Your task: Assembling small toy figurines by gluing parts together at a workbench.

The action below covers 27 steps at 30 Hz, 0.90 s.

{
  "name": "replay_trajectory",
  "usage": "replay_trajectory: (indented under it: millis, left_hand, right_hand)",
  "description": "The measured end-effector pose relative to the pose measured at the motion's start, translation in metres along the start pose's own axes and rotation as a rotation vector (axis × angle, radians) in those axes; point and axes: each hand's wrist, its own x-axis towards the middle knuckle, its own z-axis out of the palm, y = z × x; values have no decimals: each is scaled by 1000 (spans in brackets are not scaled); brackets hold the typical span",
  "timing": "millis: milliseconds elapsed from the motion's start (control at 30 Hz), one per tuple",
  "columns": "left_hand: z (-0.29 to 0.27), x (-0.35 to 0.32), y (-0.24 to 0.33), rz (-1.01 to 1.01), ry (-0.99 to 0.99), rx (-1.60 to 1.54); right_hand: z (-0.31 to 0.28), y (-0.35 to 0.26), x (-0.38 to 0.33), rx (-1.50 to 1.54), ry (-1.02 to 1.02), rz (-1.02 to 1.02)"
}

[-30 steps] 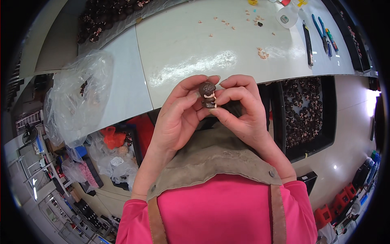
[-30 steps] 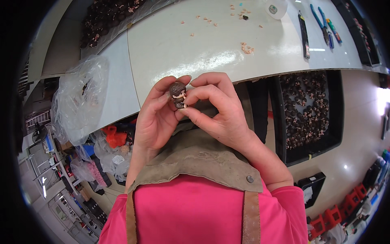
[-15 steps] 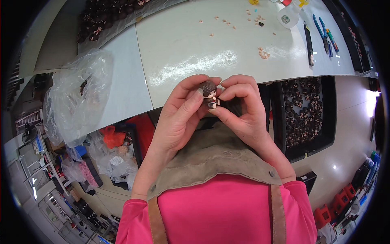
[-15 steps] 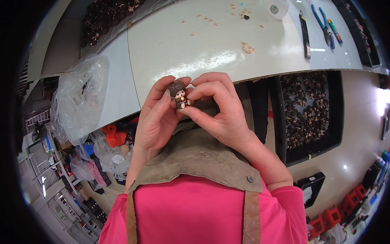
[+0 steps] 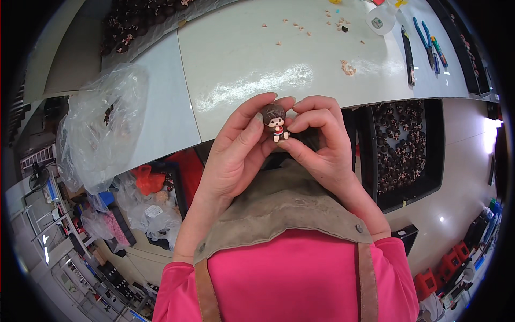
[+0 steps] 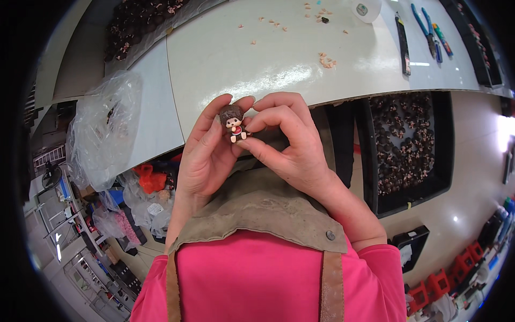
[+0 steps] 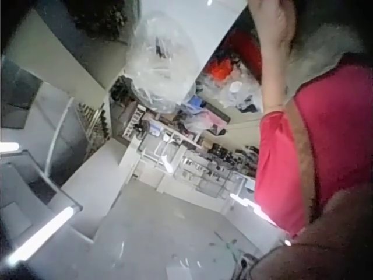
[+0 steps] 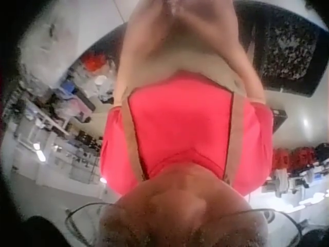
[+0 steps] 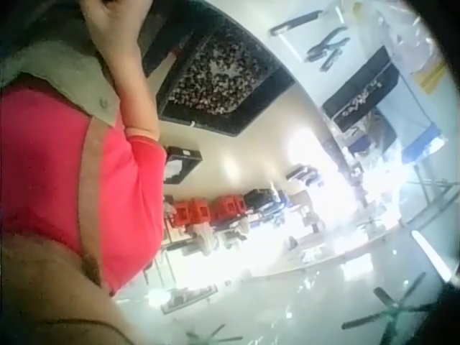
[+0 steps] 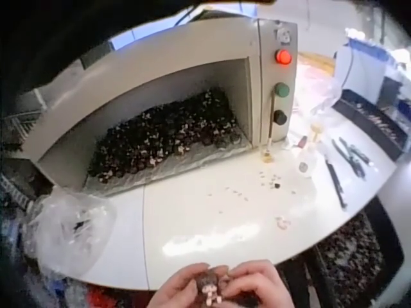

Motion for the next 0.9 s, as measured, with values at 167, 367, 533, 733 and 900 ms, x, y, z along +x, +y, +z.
replay_trajectory:
  millis: [167, 367, 533, 733, 900]
  left_hand:
    - [0, 0, 0, -2, 3, 3]
    - [2, 0, 0, -16, 28, 1]
    - [1, -2, -1, -23, 53, 13]
    - [1, -1, -2, -23, 119, 6]
    - [-1, -2, -3, -27, 112, -8]
  right_hand:
    - [0, -1, 1, -39, -1, -27]
    - [-2, -4, 0, -33, -64, 20]
    - [-2, 0, -1, -18, -70, 14]
    - [-2, -2, 1, -23, -80, 8]
    - [-1, -1, 2, -52, -18, -43]
